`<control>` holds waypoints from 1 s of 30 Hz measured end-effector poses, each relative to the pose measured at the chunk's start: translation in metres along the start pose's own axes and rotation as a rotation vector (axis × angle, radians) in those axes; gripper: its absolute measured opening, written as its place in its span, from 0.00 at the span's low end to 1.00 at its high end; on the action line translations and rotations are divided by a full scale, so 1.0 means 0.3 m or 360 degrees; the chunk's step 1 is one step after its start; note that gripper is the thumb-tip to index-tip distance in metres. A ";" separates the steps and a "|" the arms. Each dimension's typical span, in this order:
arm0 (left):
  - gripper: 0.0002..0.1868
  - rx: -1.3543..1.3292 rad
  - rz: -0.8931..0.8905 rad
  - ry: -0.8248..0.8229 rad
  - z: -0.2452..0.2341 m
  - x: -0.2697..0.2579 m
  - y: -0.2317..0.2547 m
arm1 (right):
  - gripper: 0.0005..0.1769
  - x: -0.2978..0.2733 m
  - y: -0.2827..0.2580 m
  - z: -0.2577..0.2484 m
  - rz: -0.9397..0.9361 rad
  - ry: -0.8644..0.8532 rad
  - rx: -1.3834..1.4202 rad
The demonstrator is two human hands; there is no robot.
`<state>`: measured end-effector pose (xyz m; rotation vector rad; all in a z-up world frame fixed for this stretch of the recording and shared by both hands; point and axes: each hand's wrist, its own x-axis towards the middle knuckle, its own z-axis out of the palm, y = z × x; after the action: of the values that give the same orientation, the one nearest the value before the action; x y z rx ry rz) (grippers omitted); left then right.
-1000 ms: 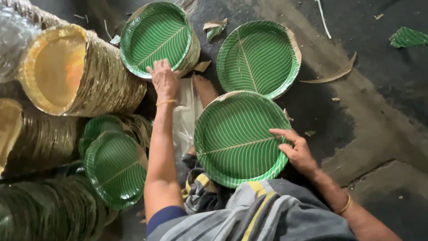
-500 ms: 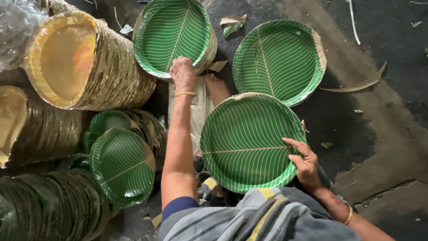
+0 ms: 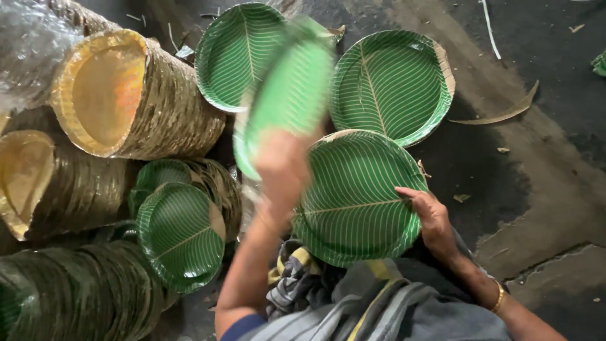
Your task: The person organizes and stacks green paper plates with a leaf pattern by hand, then places a stack into a clear plastic bag.
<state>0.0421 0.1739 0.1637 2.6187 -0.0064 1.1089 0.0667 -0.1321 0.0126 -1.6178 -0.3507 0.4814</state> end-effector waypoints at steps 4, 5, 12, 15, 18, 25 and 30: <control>0.17 -0.0443 0.0004 -0.1054 -0.076 -0.112 0.298 | 0.31 -0.107 0.806 -0.074 0.0091 0.0321 -0.0223; 0.17 -0.0440 -0.0003 -0.1053 -0.036 -0.132 0.230 | 0.31 -0.101 0.686 -0.059 0.0093 0.0314 -0.0224; 0.05 0.0146 -0.0170 -0.0391 0.216 -0.012 -0.402 | 0.29 -0.115 0.804 -0.049 -0.0055 0.0233 0.0077; 0.11 0.0423 -0.0327 -0.0512 0.408 -0.094 -0.757 | 0.33 -0.052 0.492 -0.024 -0.0221 0.0098 0.0362; 0.11 0.0462 -0.0437 -0.0747 0.476 -0.117 -0.917 | 0.36 -0.028 0.402 -0.021 -0.0374 0.0017 0.0253; 0.03 0.0152 -0.0245 0.0309 0.272 0.072 -0.912 | 0.40 -0.034 0.389 -0.020 -0.0286 -0.0042 0.0288; 0.19 -0.0156 -0.0703 0.0691 0.018 0.280 -0.900 | 0.41 -0.026 0.313 -0.007 -0.0319 -0.0043 0.0332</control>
<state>0.1369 0.4398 0.1466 2.0953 0.5625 1.4263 0.0559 -0.1475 -0.0796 -1.3590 -0.4626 0.3745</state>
